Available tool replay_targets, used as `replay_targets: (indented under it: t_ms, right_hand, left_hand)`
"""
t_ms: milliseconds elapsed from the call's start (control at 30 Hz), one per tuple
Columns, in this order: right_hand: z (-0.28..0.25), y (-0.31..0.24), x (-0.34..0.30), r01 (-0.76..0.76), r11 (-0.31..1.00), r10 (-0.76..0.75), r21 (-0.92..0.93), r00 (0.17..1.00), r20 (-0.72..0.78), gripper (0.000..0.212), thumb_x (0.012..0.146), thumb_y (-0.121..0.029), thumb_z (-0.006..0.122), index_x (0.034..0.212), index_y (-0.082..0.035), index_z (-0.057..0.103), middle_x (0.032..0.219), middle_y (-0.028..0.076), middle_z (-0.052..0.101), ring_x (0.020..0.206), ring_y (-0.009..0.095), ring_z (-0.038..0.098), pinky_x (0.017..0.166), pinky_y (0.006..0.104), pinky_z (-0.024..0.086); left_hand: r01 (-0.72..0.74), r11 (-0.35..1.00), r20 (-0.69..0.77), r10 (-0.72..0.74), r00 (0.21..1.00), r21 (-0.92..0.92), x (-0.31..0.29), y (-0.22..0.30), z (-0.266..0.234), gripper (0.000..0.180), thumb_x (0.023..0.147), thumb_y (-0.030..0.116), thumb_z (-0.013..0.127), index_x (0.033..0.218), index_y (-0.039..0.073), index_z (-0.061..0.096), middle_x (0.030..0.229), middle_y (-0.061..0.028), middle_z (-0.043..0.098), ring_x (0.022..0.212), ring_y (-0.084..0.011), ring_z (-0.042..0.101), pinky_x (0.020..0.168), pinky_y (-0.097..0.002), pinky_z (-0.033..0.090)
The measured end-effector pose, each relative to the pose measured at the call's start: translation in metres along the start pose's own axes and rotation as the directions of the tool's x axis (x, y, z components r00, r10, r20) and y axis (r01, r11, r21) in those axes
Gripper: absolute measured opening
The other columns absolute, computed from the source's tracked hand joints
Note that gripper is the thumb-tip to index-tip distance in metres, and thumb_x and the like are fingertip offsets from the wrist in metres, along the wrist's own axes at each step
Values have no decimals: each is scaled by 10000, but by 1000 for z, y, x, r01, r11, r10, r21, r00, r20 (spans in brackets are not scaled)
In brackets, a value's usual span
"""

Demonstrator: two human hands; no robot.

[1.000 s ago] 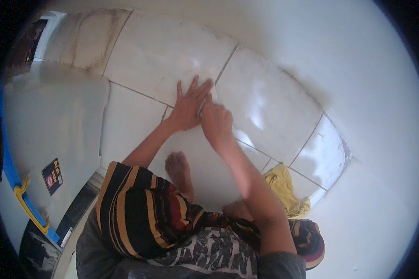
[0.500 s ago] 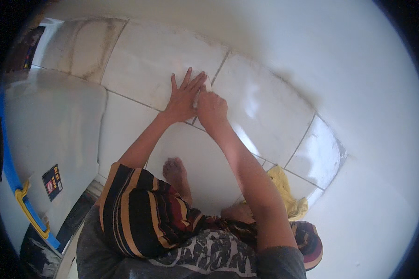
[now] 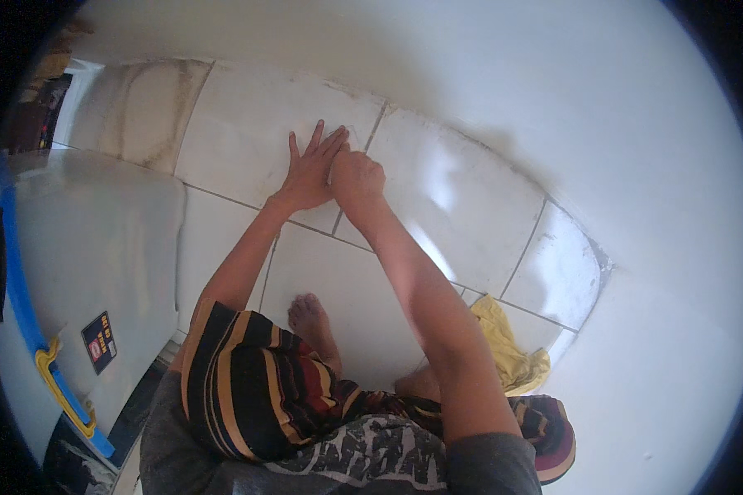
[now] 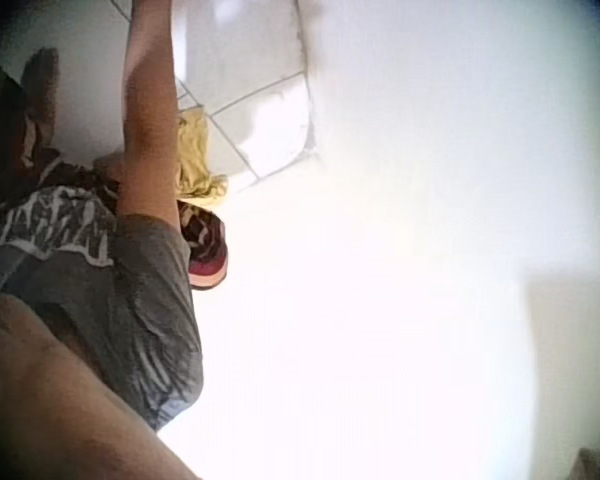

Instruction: The person applies white grout to the seams between floor tiles using a putty knife and wipes away the excess with a yellow cloth.

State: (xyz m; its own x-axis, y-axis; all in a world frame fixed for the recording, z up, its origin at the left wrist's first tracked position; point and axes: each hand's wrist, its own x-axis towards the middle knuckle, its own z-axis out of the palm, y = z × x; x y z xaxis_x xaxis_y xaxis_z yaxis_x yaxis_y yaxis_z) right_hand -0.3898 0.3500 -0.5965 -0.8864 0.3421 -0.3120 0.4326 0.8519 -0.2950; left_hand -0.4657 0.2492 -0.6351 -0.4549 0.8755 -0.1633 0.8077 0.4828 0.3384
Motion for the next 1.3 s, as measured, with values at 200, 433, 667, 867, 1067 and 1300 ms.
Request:
replay_targets:
  t_ms: [200, 433, 667, 867, 1067, 1300]
  right_hand:
    - [10, 14, -60, -89, 995, 83, 54, 991, 104, 586, 753, -111, 659, 1297, -30, 458, 812, 182, 657, 773, 347, 660, 643, 432, 539]
    - [3, 31, -21, -93, 994, 93, 55, 996, 9, 459, 816, -138, 582, 1265, -70, 512, 820, 184, 656, 770, 342, 655, 650, 445, 532]
    - [10, 31, -61, -97, 992, 101, -75, 994, 49, 471, 814, -75, 532, 1284, -114, 523, 765, 170, 656, 730, 320, 661, 627, 429, 533]
    - [-16, 58, -39, 22, 989, -37, -145, 994, -102, 441, 765, -39, 569, 1204, -75, 578, 736, 130, 649, 696, 285, 656, 567, 387, 520]
    - [-2, 66, -56, 55, 995, -61, -84, 996, -64, 482, 776, -32, 546, 1247, -135, 563, 736, 141, 626, 675, 299, 642, 578, 409, 512]
    - [14, 99, -47, 65, 997, -77, -49, 954, -291, 354, 869, -134, 549, 1216, -186, 596, 703, 120, 601, 604, 290, 606, 541, 397, 486]
  left_hand:
    - [-122, 983, 29, 127, 991, -138, -41, 29, 24, 907, 685, 349, 696, 1425, 45, 269, 1512, -77, 232, 1423, -308, 76, 1042, -693, 12]
    - [-134, 990, -9, 134, 991, -47, -4, 20, 7, 861, 693, 309, 690, 1412, 39, 301, 1505, -85, 243, 1422, -312, 67, 1050, -680, -9]
    - [-88, 968, 13, 93, 996, -234, -42, 38, 12, 708, 744, 53, 587, 1400, 59, 320, 1480, -92, 265, 1419, -328, 73, 1060, -668, 29]
    - [-13, 976, -137, -17, 990, -218, -59, 37, 16, 673, 740, 48, 584, 1371, 45, 351, 1462, -148, 242, 1405, -367, 85, 1055, -667, 66]
    - [41, 972, -169, -82, 982, -233, -72, 33, 21, 660, 740, 71, 594, 1359, 53, 367, 1444, -161, 245, 1400, -384, 75, 1057, -663, 65]
    - [72, 974, -124, -100, 987, -213, -82, 36, 21, 630, 745, 93, 597, 1339, 59, 393, 1445, -157, 250, 1402, -379, 75, 1067, -650, 61]
